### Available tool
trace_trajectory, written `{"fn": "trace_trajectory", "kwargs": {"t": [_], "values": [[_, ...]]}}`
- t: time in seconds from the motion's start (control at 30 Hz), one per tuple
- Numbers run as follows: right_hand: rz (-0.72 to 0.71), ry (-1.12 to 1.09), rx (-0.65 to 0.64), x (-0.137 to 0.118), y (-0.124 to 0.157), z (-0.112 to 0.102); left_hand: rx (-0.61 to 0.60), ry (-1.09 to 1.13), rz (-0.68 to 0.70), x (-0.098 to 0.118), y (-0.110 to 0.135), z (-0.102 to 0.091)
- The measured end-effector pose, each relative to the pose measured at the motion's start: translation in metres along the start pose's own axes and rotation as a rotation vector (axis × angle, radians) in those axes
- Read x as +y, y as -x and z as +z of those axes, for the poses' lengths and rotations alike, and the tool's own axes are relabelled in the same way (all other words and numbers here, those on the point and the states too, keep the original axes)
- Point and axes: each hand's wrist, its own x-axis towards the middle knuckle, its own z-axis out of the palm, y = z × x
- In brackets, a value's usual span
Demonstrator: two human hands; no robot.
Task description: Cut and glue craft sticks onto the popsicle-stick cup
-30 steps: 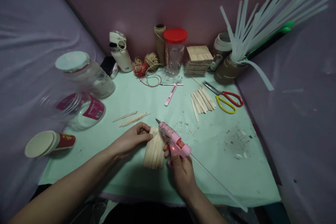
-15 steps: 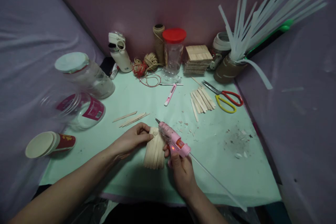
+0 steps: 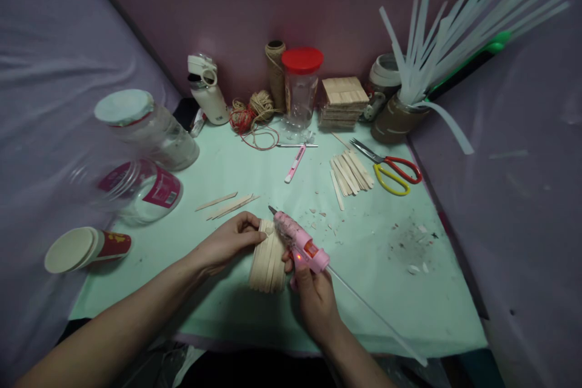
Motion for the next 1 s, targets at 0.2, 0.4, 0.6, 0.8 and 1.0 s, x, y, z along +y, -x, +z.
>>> {"fn": "trace_trajectory", "kwargs": {"t": [0.2, 0.4, 0.6, 0.8, 1.0], "values": [[0.0, -0.015, 0.026, 0.0002, -0.0001, -0.0001, 0.001, 0.076, -0.006, 0.0038, 0.0053, 0.0004], [0.026, -0.017, 0.028, -0.0007, -0.0003, -0.0007, -0.024, 0.166, -0.018, 0.0034, 0.0091, 0.0001], [0.029, -0.033, 0.013, 0.0014, 0.0007, -0.0007, -0.012, 0.129, 0.005, -0.0003, 0.0075, -0.0002], [0.036, -0.034, 0.008, 0.0011, 0.0015, -0.0002, 0.002, 0.106, 0.015, -0.0006, 0.0063, 0.0009], [0.037, -0.028, 0.002, 0.0, 0.0001, -0.0006, -0.005, 0.116, 0.022, -0.0013, 0.0062, 0.0007]]}}
